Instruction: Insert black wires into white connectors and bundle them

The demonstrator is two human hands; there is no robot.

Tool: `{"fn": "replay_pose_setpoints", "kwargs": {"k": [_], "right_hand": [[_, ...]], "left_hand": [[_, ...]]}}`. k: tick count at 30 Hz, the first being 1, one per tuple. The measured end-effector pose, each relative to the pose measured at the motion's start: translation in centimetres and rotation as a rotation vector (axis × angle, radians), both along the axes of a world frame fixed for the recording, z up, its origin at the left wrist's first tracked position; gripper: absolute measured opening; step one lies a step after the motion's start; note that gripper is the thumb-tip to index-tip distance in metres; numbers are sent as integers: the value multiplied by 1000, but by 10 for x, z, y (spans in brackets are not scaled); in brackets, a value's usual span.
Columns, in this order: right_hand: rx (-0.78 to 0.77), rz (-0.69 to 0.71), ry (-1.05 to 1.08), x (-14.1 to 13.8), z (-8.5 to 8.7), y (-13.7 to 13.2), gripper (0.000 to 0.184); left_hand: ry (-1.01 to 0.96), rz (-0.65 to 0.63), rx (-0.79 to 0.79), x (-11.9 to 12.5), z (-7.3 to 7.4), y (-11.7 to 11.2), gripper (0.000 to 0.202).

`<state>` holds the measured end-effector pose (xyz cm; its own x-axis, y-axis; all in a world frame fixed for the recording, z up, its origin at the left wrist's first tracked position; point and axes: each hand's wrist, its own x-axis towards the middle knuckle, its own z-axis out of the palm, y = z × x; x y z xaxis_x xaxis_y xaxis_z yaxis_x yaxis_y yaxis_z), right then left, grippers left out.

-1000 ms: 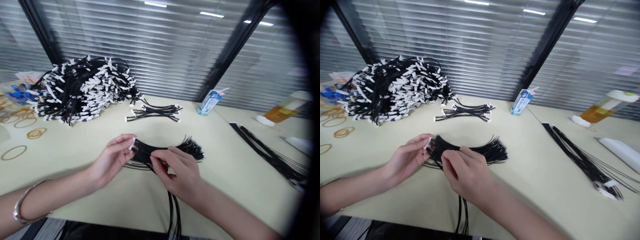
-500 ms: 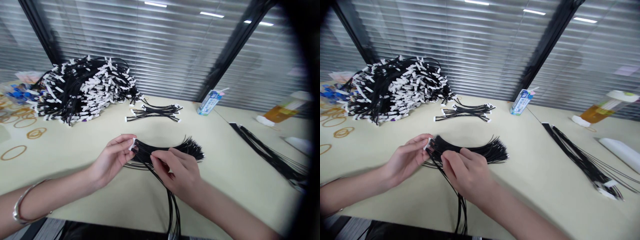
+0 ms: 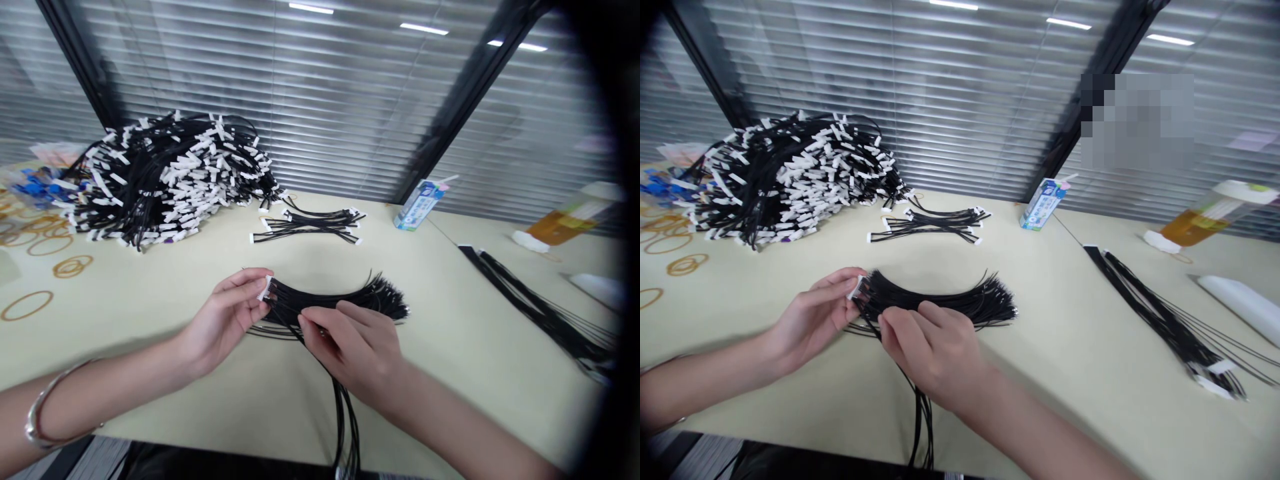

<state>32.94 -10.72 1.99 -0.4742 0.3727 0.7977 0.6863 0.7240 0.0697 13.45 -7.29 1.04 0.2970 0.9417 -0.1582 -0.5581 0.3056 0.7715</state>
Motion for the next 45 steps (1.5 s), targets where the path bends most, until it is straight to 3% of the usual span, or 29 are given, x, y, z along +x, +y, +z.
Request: {"fn": "replay_pose_setpoints", "kwargs": {"k": [30,45], "right_hand": [[180,5,-155,4,0,1,28],[188,-13,-181,5,-1,1,23]], "left_hand": [[-20,2,1,0,-3,2,15],[-17,2,1,0,-3,3,15]]}}
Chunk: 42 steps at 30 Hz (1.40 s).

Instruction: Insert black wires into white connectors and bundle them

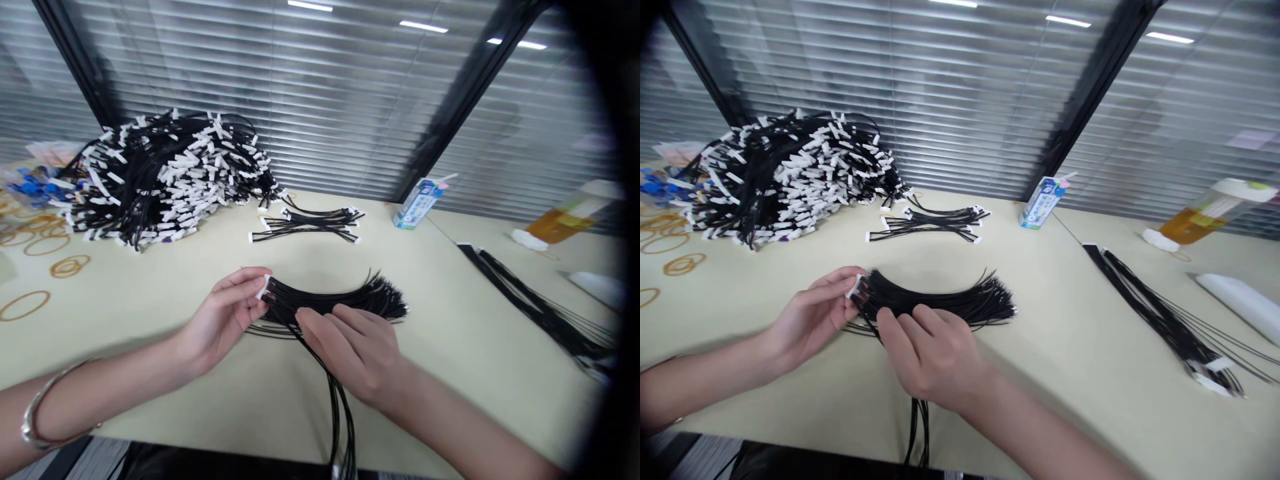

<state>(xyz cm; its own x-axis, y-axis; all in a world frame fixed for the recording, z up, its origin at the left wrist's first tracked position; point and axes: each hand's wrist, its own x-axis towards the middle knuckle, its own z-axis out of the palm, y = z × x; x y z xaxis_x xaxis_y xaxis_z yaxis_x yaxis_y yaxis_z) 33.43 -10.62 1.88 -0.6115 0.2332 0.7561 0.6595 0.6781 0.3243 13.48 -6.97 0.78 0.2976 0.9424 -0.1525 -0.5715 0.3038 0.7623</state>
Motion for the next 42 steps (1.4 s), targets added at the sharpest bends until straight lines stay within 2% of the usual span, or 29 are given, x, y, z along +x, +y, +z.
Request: {"fn": "replay_pose_setpoints", "kwargs": {"k": [17,27,32,34,37,40,42], "right_hand": [[-54,-30,-23,-2,1,-1,13],[-63,-21,-13,-2,0,-1,14],[-80,-23,-1,-5,0,0,7],[-181,44,93,-6,1,0,3],[-445,133,344,-5,2,2,11],[-653,-4,536,-1,2,11,16],[-716,-92,531,2,-1,20,13]], "left_hand": [[80,-23,33,0,-3,-3,16],[141,-5,67,1,-4,-4,17],[130,-8,72,1,-3,-5,15],[118,8,55,1,-2,-4,12],[106,46,28,1,-2,-2,10],[96,67,7,1,-4,1,11],[92,78,-7,1,-4,2,11]]}}
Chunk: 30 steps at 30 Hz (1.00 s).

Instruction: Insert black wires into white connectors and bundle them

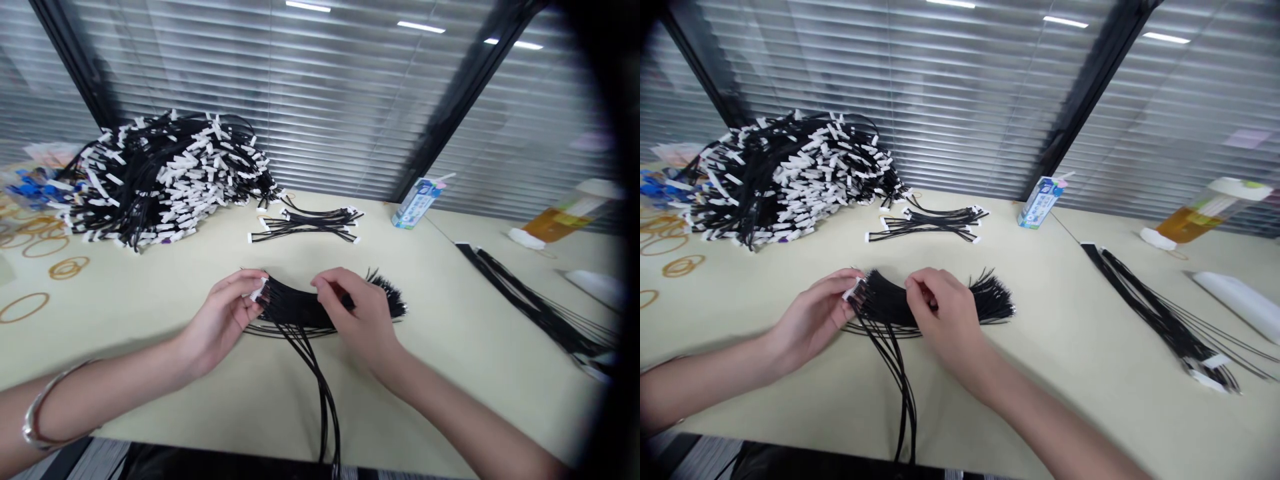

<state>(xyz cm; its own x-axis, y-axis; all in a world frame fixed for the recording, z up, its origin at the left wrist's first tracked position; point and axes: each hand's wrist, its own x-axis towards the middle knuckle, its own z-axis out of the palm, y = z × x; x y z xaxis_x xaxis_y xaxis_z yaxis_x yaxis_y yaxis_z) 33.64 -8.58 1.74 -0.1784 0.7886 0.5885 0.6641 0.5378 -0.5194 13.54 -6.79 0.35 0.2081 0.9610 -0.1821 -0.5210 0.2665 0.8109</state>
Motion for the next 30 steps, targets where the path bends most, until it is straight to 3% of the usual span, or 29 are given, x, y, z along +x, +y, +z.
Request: {"fn": "replay_pose_setpoints", "kwargs": {"k": [6,11,20,24,27,30], "right_hand": [[-134,67,-349,5,-18,21,9],[-168,82,-375,7,-20,20,7],[-114,53,-331,6,-15,17,12],[-78,19,-175,5,-10,13,11],[15,-25,-16,3,-2,8,8],[116,-2,-10,1,6,0,8]], "left_hand": [[5,-4,-9,0,-2,0,11],[14,-13,-18,-1,-4,1,10],[15,30,-41,-1,-4,3,12],[15,10,-46,-1,-3,2,13],[24,6,-36,0,-2,1,13],[37,33,-36,1,-2,0,15]]}}
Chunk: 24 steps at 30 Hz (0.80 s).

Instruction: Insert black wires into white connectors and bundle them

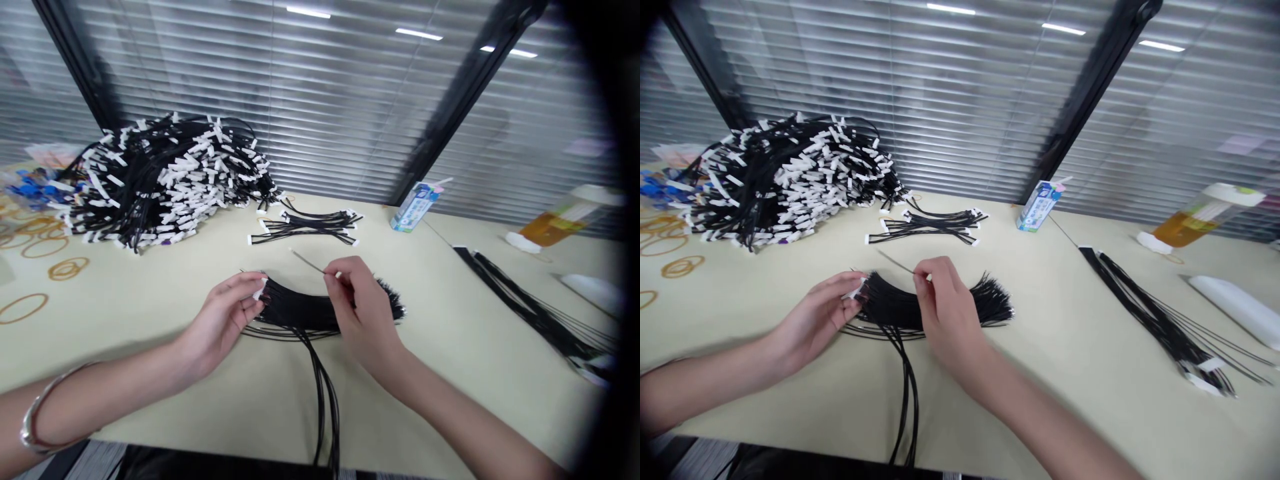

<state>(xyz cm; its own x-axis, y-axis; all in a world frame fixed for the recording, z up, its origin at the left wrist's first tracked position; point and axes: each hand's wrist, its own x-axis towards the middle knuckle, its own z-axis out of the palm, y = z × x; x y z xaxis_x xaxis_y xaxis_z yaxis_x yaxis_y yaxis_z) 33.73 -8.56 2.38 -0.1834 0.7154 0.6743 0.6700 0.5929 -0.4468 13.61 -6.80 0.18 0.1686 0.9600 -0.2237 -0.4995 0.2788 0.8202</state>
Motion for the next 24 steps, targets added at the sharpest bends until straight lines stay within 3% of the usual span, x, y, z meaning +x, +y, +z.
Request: {"fn": "replay_pose_setpoints", "kwargs": {"k": [6,24], "right_hand": [[71,164,-155,-9,-3,-14,9],[205,67,-279,-10,-11,-13,6]], "left_hand": [[-14,-4,11,1,1,-1,18],[-74,-62,25,1,0,-2,17]]}}
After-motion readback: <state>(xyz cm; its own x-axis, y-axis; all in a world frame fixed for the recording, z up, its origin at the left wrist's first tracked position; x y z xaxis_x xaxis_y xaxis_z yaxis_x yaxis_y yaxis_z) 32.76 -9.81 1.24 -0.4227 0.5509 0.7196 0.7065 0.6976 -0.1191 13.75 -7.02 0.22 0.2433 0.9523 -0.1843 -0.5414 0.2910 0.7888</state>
